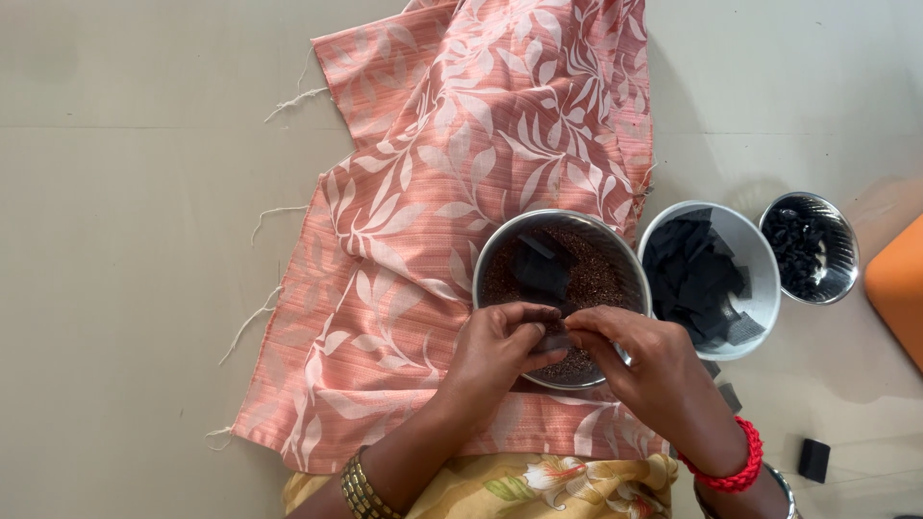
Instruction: Coating small fabric strips with seeds or beads by pressing them into a bowl.
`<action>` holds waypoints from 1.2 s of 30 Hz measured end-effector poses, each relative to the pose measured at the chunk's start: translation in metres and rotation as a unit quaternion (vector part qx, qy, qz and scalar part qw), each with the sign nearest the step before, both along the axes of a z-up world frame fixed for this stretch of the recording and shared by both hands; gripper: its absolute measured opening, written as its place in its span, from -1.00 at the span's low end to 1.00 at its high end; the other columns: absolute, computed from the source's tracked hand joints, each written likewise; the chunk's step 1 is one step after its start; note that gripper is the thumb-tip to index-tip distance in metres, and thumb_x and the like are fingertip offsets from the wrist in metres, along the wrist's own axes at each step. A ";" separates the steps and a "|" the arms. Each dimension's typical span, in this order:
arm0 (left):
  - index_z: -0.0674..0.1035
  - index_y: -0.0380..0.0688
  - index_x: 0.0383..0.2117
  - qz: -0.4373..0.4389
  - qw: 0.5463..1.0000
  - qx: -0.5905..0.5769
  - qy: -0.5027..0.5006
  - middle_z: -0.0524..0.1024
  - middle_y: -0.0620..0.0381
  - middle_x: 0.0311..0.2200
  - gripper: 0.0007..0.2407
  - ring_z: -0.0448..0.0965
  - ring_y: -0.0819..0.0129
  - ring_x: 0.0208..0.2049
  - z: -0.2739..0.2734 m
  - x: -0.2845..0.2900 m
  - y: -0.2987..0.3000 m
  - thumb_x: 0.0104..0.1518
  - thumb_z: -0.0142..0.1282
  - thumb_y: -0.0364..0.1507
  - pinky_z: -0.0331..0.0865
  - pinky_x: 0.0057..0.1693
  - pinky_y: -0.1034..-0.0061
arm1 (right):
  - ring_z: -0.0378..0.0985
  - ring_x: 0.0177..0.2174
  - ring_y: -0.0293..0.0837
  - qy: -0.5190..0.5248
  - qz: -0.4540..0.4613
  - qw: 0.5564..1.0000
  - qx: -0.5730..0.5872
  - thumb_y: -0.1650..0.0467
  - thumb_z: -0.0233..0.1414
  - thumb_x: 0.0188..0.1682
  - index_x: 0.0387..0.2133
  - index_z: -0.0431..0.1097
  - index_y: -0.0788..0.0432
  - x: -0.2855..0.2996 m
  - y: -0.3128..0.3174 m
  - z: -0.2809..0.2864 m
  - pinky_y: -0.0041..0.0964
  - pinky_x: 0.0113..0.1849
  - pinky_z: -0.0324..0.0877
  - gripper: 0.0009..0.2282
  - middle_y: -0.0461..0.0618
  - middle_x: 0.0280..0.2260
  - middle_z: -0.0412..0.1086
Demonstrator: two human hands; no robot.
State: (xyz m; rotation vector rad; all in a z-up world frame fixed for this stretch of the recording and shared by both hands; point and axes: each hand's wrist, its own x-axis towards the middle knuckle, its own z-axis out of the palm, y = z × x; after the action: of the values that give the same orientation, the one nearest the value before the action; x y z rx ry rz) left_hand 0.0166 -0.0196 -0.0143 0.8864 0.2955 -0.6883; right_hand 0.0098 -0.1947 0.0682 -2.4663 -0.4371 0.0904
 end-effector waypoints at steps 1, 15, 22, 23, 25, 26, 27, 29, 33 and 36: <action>0.53 -0.50 -0.05 0.000 1.000 0.000 0.000 0.61 -0.08 -0.17 -0.78 0.67 0.36 -0.20 -0.001 0.000 0.000 0.30 -0.10 -0.58 0.64 0.03 0.49 | 0.71 -0.35 0.00 0.000 0.000 1.000 0.000 0.54 0.17 -0.14 -0.26 0.52 0.26 0.000 0.000 0.000 -0.28 -0.36 0.57 -0.83 0.08 -0.29 0.59; 0.53 -0.49 -0.07 0.002 0.999 -0.046 0.020 0.61 -0.09 -0.14 -0.79 0.67 0.36 -0.18 0.007 0.000 0.006 0.29 -0.11 -0.59 0.62 0.04 0.50 | 0.71 -0.24 -0.11 0.012 -0.048 0.999 -0.006 0.53 0.17 -0.13 -0.19 0.54 0.18 0.002 -0.032 0.004 -0.30 -0.29 0.60 -0.78 0.02 -0.11 0.56; 0.52 -0.49 -0.06 -0.012 0.990 -0.137 0.031 0.61 -0.09 -0.13 -0.81 0.66 0.33 -0.20 -0.002 -0.003 0.010 0.32 -0.10 -0.59 0.62 0.04 0.45 | 0.66 -0.16 -0.10 0.053 0.010 0.998 0.036 0.45 0.28 -0.24 -0.20 0.56 0.15 -0.001 -0.019 0.014 -0.29 -0.34 0.56 -0.71 0.00 0.02 0.50; 0.52 -0.48 -0.06 -0.017 0.989 -0.143 0.034 0.61 -0.09 -0.14 -0.81 0.66 0.33 -0.20 -0.002 -0.003 0.009 0.31 -0.09 -0.59 0.61 0.04 0.44 | 0.68 -0.20 -0.14 0.088 -0.008 0.995 0.044 0.46 0.28 -0.23 -0.21 0.57 0.13 0.000 -0.020 0.012 -0.30 -0.39 0.56 -0.72 -0.04 0.00 0.52; 0.52 -0.48 -0.06 -0.022 0.988 -0.147 0.038 0.62 -0.08 -0.15 -0.80 0.67 0.33 -0.20 -0.002 -0.004 0.008 0.31 -0.09 -0.59 0.61 0.03 0.44 | 0.70 -0.25 -0.17 0.124 -0.026 0.991 0.054 0.46 0.27 -0.23 -0.22 0.58 0.12 -0.001 -0.022 0.003 -0.30 -0.44 0.56 -0.74 -0.07 -0.01 0.54; 0.52 -0.47 -0.06 -0.025 0.990 -0.135 0.036 0.62 -0.08 -0.16 -0.81 0.68 0.32 -0.20 0.000 -0.004 0.008 0.31 -0.09 -0.58 0.61 0.03 0.45 | 0.70 -0.25 -0.20 0.124 -0.029 0.990 0.066 0.47 0.26 -0.20 -0.24 0.59 0.13 -0.001 -0.023 -0.004 -0.32 -0.41 0.57 -0.77 -0.07 -0.04 0.56; 0.53 -0.46 -0.06 -0.028 0.991 -0.124 0.033 0.63 -0.09 -0.17 -0.81 0.68 0.31 -0.20 0.001 -0.004 0.007 0.32 -0.09 -0.57 0.62 0.03 0.45 | 0.71 -0.26 -0.23 0.123 -0.032 0.989 0.077 0.48 0.25 -0.18 -0.27 0.60 0.14 -0.002 -0.025 -0.011 -0.33 -0.38 0.57 -0.81 -0.08 -0.07 0.58; 0.53 -0.46 -0.07 -0.031 0.994 -0.100 0.029 0.63 -0.10 -0.17 -0.81 0.69 0.30 -0.20 0.014 -0.003 0.008 0.32 -0.08 -0.56 0.62 0.03 0.46 | 0.69 -0.22 -0.23 0.118 -0.031 0.985 0.123 0.50 0.24 -0.15 -0.29 0.60 0.18 -0.003 -0.026 -0.017 -0.35 -0.30 0.57 -0.85 -0.03 -0.10 0.59; 0.53 -0.45 -0.11 -0.036 0.998 -0.048 0.024 0.63 -0.14 -0.17 -0.82 0.70 0.28 -0.17 0.022 -0.003 0.005 0.33 -0.07 -0.53 0.63 0.03 0.49 | 0.63 -0.19 -0.21 0.149 -0.086 0.951 0.258 0.57 0.19 -0.10 -0.33 0.58 0.31 -0.008 -0.023 -0.032 -0.38 -0.16 0.54 -0.91 0.04 -0.20 0.57; 0.53 -0.45 -0.10 -0.041 0.998 -0.057 0.009 0.63 -0.12 -0.15 -0.81 0.70 0.27 -0.14 0.008 -0.004 0.002 0.33 -0.08 -0.53 0.61 0.04 0.49 | 0.61 -0.24 -0.23 0.163 -0.136 0.930 0.301 0.60 0.17 -0.08 -0.33 0.55 0.33 -0.011 -0.024 -0.046 -0.39 -0.17 0.53 -0.92 0.01 -0.26 0.55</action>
State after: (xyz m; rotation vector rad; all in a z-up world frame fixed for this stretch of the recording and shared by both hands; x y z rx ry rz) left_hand 0.0129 -0.0173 -0.0062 0.7878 0.2342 -0.7818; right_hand -0.0016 -0.2188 0.0226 -1.8342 0.0307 0.2122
